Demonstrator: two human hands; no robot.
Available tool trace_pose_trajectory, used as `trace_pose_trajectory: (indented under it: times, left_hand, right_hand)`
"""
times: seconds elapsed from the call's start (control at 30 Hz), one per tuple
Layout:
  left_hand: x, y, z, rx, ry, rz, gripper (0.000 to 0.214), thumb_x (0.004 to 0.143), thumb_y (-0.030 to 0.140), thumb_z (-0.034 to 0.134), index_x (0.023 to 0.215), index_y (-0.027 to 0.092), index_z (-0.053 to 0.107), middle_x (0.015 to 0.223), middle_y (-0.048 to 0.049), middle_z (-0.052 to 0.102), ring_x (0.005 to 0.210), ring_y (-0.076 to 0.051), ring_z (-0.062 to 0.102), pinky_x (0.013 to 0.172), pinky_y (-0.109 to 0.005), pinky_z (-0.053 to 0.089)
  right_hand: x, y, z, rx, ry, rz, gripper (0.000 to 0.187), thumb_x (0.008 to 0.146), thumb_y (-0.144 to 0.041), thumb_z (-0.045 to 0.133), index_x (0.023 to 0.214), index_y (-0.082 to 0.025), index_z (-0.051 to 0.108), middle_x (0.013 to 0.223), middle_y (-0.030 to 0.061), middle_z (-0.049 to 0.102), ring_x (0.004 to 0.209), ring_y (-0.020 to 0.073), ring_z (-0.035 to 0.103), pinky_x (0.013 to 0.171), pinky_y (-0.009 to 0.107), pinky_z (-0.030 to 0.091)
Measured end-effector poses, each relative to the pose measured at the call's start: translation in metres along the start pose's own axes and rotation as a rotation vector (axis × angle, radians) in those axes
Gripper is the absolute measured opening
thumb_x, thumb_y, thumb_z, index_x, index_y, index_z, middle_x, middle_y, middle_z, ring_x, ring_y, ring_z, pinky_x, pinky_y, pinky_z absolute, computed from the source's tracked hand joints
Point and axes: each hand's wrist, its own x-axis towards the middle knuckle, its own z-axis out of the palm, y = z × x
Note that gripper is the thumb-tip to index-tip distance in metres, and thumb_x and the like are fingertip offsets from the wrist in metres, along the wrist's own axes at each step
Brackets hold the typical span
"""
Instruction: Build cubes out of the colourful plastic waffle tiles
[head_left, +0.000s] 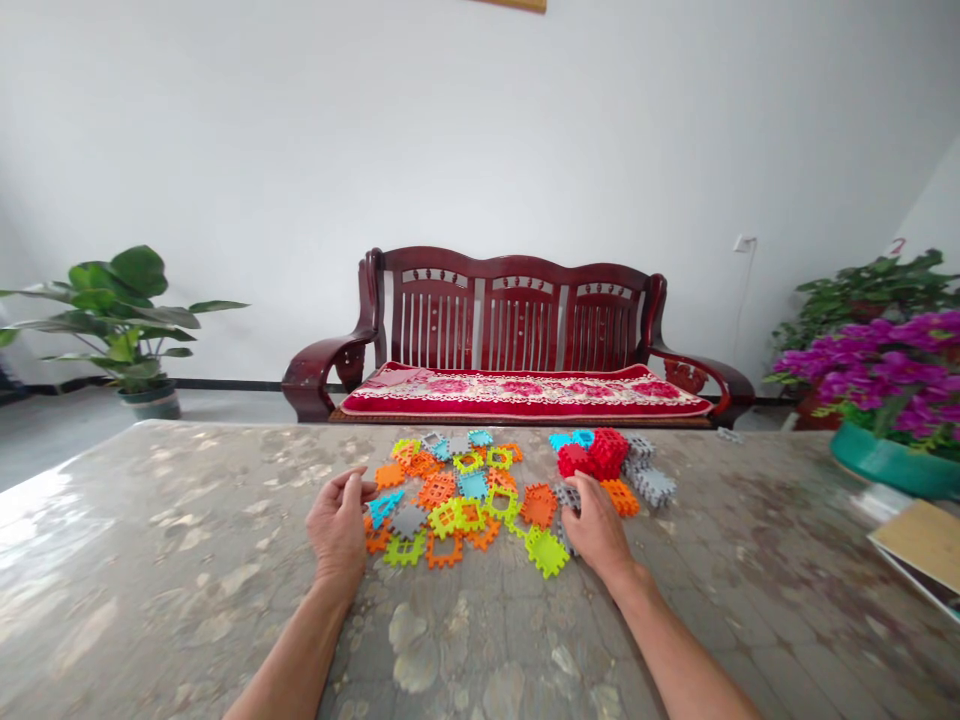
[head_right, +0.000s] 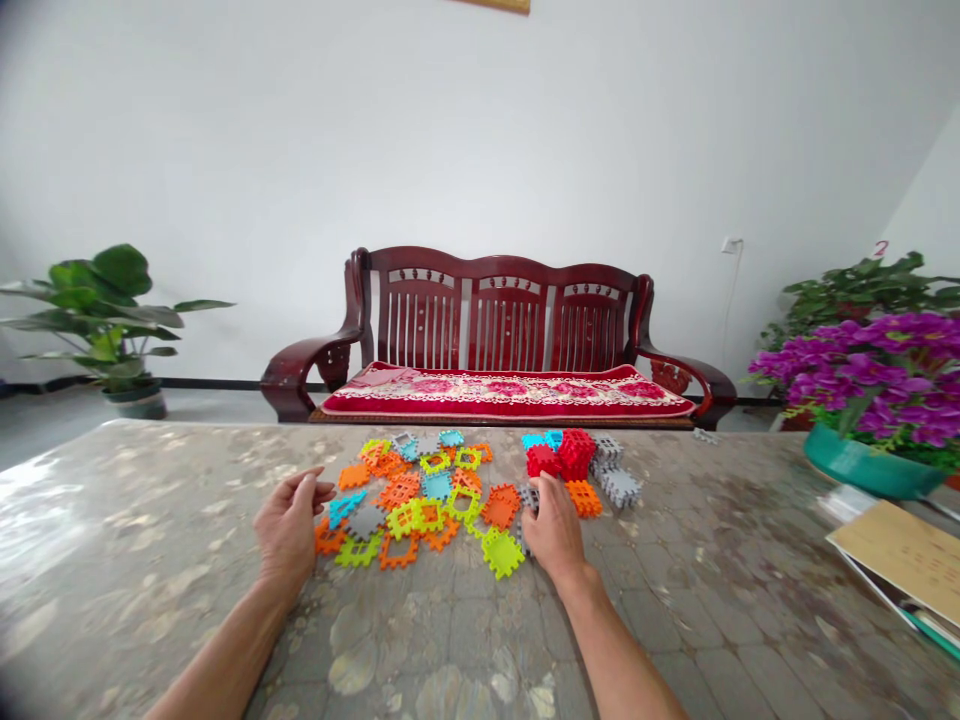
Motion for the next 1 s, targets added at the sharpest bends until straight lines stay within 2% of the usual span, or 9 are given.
trace_pose_trajectory:
  times: [0.17, 0.33, 0.43, 0.53, 0.63, 0.8, 1.0]
  left_hand:
    - [-0.001, 0.000, 0.001, 0.154, -0.040, 0.042, 0.035, 0.073, 0.043, 0.054, 0.093, 0.017, 0.068, 0.069, -0.0005, 0.067, 0.067, -0.017, 0.064, 0.068, -0.028, 0.048]
    - [-0.004, 0.004, 0.004, 0.193, -0.055, 0.034, 0.037, 0.070, 0.046, 0.054, 0.090, 0.017, 0.068, 0.065, -0.0014, 0.068, 0.064, -0.018, 0.064, 0.064, -0.029, 0.048]
    - [-0.004, 0.004, 0.003, 0.214, -0.063, 0.046, 0.037, 0.070, 0.046, 0.054, 0.090, 0.018, 0.068, 0.066, -0.0015, 0.069, 0.064, -0.019, 0.064, 0.064, -0.029, 0.048]
    - [-0.003, 0.002, 0.002, 0.261, -0.054, 0.047, 0.036, 0.071, 0.046, 0.053, 0.087, 0.018, 0.069, 0.066, -0.0020, 0.069, 0.065, -0.019, 0.064, 0.065, -0.030, 0.047]
    - [-0.001, 0.000, 0.001, 0.303, -0.063, 0.029, 0.036, 0.071, 0.044, 0.053, 0.089, 0.018, 0.070, 0.069, -0.0032, 0.071, 0.066, -0.020, 0.065, 0.065, -0.030, 0.047]
    - [-0.001, -0.003, 0.000, 0.421, -0.086, 0.069, 0.034, 0.072, 0.043, 0.054, 0.089, 0.020, 0.073, 0.077, -0.0039, 0.074, 0.069, -0.021, 0.064, 0.064, -0.029, 0.045]
    - [0.000, -0.009, 0.001, 0.438, -0.124, 0.066, 0.031, 0.075, 0.041, 0.054, 0.091, 0.023, 0.073, 0.085, -0.0040, 0.075, 0.073, -0.022, 0.065, 0.065, -0.029, 0.045]
  right_hand:
    - [0.003, 0.000, 0.001, -0.037, -0.028, 0.029, 0.032, 0.077, -0.017, 0.051, 0.109, -0.019, 0.060, 0.110, 0.0094, 0.065, 0.107, 0.0238, 0.057, 0.095, 0.037, 0.044]
    - [0.004, 0.001, 0.000, -0.101, -0.046, 0.065, 0.033, 0.077, -0.015, 0.052, 0.109, -0.016, 0.062, 0.108, 0.0113, 0.065, 0.107, 0.0251, 0.057, 0.094, 0.037, 0.043]
    - [0.004, -0.002, -0.005, -0.129, -0.028, 0.039, 0.033, 0.080, -0.013, 0.049, 0.110, -0.017, 0.062, 0.113, 0.0107, 0.064, 0.110, 0.0237, 0.056, 0.097, 0.037, 0.042]
    - [0.002, -0.013, -0.012, -0.118, 0.010, -0.038, 0.030, 0.086, -0.016, 0.047, 0.111, -0.020, 0.063, 0.117, 0.0096, 0.063, 0.112, 0.0234, 0.054, 0.100, 0.039, 0.040]
    - [-0.003, -0.029, -0.014, -0.050, -0.023, -0.115, 0.030, 0.091, -0.021, 0.042, 0.112, -0.021, 0.063, 0.115, 0.0084, 0.065, 0.109, 0.0228, 0.056, 0.100, 0.041, 0.041]
    - [-0.022, -0.053, -0.002, 0.062, -0.169, -0.171, 0.033, 0.092, -0.022, 0.042, 0.117, -0.022, 0.063, 0.122, 0.0068, 0.064, 0.114, 0.0206, 0.056, 0.103, 0.038, 0.042]
    - [-0.030, -0.071, 0.010, 0.111, -0.215, -0.154, 0.039, 0.088, -0.022, 0.047, 0.125, -0.022, 0.060, 0.132, 0.0080, 0.058, 0.123, 0.0225, 0.052, 0.108, 0.042, 0.040]
